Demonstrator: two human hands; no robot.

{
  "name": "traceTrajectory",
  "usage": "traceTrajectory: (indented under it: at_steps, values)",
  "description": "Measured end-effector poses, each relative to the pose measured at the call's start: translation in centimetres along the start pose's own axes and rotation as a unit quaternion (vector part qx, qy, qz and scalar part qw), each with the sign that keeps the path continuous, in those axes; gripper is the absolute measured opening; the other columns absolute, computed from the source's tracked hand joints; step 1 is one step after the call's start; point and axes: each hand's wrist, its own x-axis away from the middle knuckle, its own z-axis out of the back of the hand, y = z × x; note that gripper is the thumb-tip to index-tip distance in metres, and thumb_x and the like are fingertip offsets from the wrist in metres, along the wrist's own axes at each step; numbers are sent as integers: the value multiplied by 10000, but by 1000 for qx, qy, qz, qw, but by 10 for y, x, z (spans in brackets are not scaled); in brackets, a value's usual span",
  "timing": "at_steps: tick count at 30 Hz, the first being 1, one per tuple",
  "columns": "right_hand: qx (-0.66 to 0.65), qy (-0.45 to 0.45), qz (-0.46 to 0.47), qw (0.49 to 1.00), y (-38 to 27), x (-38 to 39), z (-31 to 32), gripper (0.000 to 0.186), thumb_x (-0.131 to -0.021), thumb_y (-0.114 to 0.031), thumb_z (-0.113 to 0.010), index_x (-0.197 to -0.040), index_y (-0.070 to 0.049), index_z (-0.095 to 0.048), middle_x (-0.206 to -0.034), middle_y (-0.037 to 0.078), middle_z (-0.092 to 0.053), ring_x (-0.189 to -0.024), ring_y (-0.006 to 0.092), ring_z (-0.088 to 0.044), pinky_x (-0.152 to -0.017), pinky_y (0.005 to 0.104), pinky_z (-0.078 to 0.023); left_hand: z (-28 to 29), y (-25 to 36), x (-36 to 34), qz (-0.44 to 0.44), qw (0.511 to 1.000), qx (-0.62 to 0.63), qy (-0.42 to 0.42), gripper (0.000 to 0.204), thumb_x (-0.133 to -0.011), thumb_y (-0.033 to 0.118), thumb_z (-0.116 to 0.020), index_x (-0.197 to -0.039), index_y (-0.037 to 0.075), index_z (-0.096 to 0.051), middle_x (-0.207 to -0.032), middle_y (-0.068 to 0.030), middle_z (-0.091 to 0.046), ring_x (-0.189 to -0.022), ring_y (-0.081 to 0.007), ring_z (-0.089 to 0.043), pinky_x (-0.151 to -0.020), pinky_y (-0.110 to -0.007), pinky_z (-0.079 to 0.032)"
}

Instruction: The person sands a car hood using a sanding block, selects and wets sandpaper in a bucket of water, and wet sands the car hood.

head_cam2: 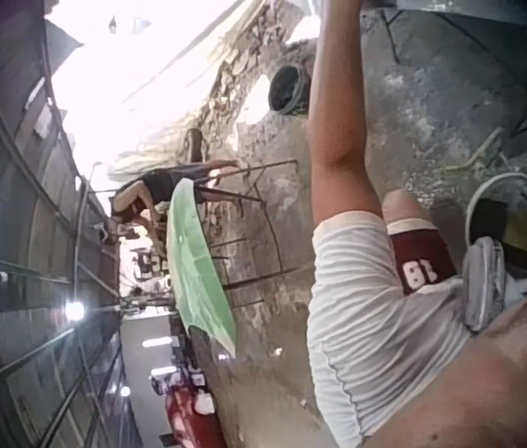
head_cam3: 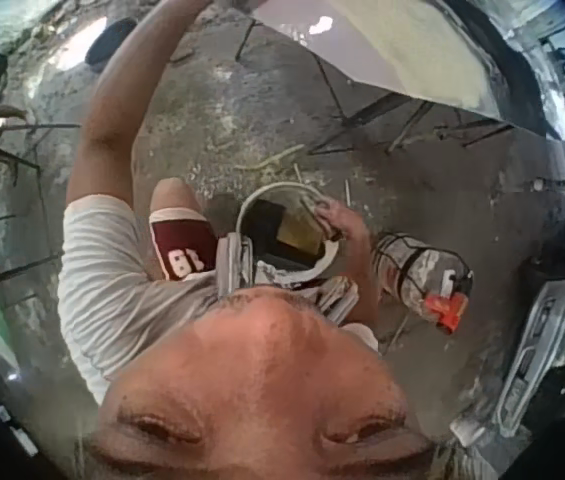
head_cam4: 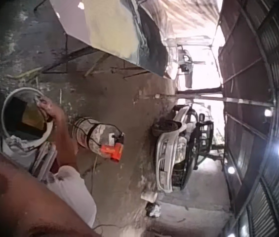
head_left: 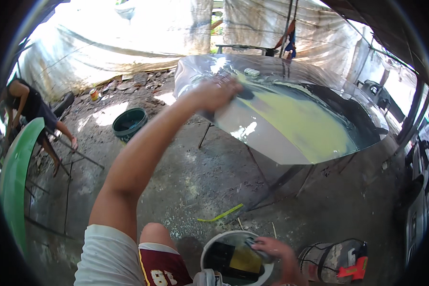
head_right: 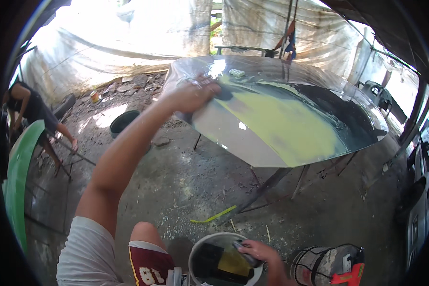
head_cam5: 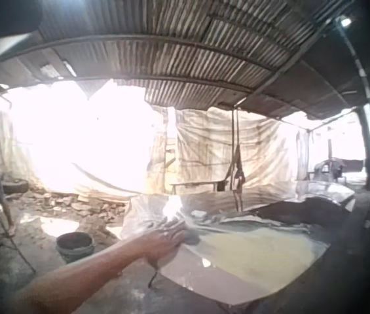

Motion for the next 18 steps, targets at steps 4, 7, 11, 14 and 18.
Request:
traceTrajectory:
  at_steps: [4,7,11,14,18]
  values:
    - [-3,77,-3,997,-128,121,85,615,-915,-475,-724,-1340,-43,-618,-1222,147,-687,-1130,271,-640,-990,371,-477,28,160,-8,-138,973,149,106,757,-1047,622,-282,-1600,106,-324,-1655,-173,-298,-1536,-390,-252,-1231,-538,-242]
    - [88,227,193,950,-207,160,125,585,-818,-378,-810,-1234,7,-667,-1161,144,-692,-1066,246,-650,-974,351,-478,41,166,-12,-198,965,167,49,784,-1033,663,-280,-1608,129,-307,-1657,-169,-295,-1530,-401,-260,-1240,-539,-222]
    - [5,424,223,878,-298,180,132,536,-762,-265,-832,-1200,10,-690,-1162,141,-687,-1065,246,-648,-979,354,-476,28,69,-41,-153,961,232,-6,779,-1019,687,-307,-1591,160,-354,-1663,-123,-301,-1526,-360,-287,-1245,-492,-245]
    - [206,471,159,843,-316,159,149,507,-814,-265,-796,-1256,-37,-694,-1195,143,-679,-1100,273,-642,-1009,356,-465,-28,-61,-73,-110,968,219,-45,654,-1059,585,-333,-1510,139,-495,-1613,-99,-408,-1489,-310,-371,-1243,-399,-270]
    - [328,476,151,802,-349,89,163,468,-878,-337,-702,-1293,-119,-702,-1226,158,-656,-1177,345,-595,-1067,434,-430,-56,-121,-86,-62,956,285,10,657,-1027,626,-367,-1438,165,-588,-1518,-126,-518,-1406,-354,-469,-1196,-426,-330]
